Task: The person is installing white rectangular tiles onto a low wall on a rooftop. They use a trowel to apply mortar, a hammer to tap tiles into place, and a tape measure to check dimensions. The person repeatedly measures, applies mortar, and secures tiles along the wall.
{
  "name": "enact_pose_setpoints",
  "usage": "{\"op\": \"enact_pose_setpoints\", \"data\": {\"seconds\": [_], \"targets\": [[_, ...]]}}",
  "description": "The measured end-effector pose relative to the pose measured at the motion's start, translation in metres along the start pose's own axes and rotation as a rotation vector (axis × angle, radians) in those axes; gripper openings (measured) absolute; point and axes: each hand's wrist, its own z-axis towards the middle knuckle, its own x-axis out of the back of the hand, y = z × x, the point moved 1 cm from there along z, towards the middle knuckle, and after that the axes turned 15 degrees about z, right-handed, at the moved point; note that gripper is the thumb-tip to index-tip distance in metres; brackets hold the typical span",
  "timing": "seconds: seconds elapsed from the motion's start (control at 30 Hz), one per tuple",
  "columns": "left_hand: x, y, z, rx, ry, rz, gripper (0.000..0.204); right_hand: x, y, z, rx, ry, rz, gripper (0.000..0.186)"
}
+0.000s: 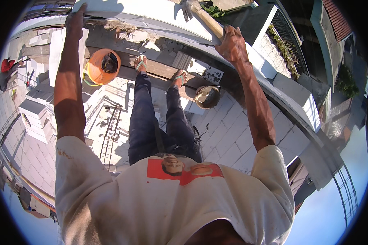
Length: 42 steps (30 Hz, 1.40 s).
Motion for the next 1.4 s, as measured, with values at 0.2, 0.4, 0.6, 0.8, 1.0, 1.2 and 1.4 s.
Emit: {"op": "enact_pose_setpoints", "data": {"seconds": [0.2,0.4,0.6,0.8,1.0,1.2,1.4], "targets": [[-0.001,0.019,-0.006,0.276,-0.045,-0.648,0.049,-0.003,0.006,-0.004,-0.043,-0.04,-0.019,0.048],[-0.002,0.048,-0.009,0.335,0.154,-0.664,0.05,0.021,0.006,0.0,-0.202,-0.173,0.02,0.061],[-0.006,0.084,-0.04,0.382,0.649,0.06,0.082,0.125,-0.05,-0.007,-0.484,0.049,0.286,0.066],[-0.008,0.265,-0.075,-0.598,0.377,-0.067,0.045,0.147,-0.058,-0.073,-0.718,0.149,0.395,0.059],[-0.046,0.311,-0.06,-0.764,-0.057,0.188,0.053,0.094,-0.064,-0.133,-0.663,0.114,0.414,0.049],[-0.039,0.312,-0.061,-0.843,-0.061,0.258,0.064,0.063,-0.042,-0.141,-0.617,0.005,0.281,0.04],[-0.033,0.311,-0.061,-0.825,-0.115,0.261,0.067,0.081,-0.06,-0.13,-0.541,0.098,0.359,0.034]]}}
